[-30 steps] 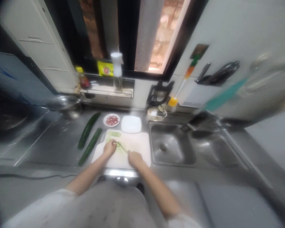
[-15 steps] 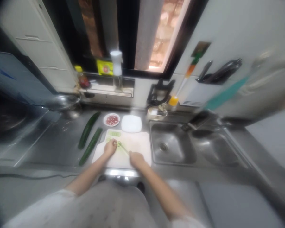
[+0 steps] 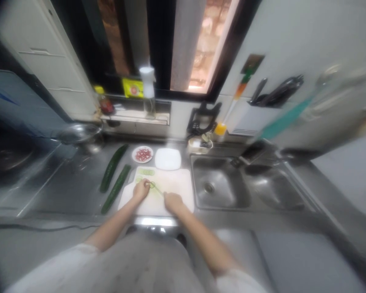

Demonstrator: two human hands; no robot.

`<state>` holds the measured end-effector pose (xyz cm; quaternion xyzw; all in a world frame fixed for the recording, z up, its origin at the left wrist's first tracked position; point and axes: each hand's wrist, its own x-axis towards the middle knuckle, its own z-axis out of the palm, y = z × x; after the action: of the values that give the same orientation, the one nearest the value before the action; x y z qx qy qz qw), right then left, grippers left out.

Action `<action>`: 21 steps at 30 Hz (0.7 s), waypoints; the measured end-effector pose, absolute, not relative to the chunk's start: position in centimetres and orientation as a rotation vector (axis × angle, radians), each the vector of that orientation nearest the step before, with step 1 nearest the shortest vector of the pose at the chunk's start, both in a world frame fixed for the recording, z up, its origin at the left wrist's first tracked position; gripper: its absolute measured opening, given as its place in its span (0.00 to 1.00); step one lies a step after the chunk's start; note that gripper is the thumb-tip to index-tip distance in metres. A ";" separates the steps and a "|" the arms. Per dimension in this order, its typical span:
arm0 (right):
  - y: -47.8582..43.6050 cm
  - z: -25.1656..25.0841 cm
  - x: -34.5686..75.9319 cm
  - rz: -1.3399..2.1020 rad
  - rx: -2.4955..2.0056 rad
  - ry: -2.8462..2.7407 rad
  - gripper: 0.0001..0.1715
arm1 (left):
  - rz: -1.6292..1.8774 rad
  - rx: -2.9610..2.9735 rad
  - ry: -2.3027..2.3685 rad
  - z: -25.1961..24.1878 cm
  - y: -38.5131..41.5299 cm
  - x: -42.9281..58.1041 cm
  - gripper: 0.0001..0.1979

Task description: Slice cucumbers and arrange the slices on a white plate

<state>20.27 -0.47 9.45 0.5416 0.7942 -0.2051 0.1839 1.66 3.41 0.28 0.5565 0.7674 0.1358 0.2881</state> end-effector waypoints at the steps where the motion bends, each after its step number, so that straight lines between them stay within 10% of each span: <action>1: -0.5 9.5 20.3 -0.577 1.527 2.237 0.22 | 0.365 1.485 2.050 0.3 3.4 1.7 0.12; 21: 0.2 9.3 20.0 -0.467 1.496 2.256 0.20 | 0.386 1.528 2.045 0.6 3.0 1.8 0.13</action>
<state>20.03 0.16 9.35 0.5341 0.8053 -0.1666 0.1963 1.75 2.98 0.56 0.5687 0.7612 0.1438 0.2765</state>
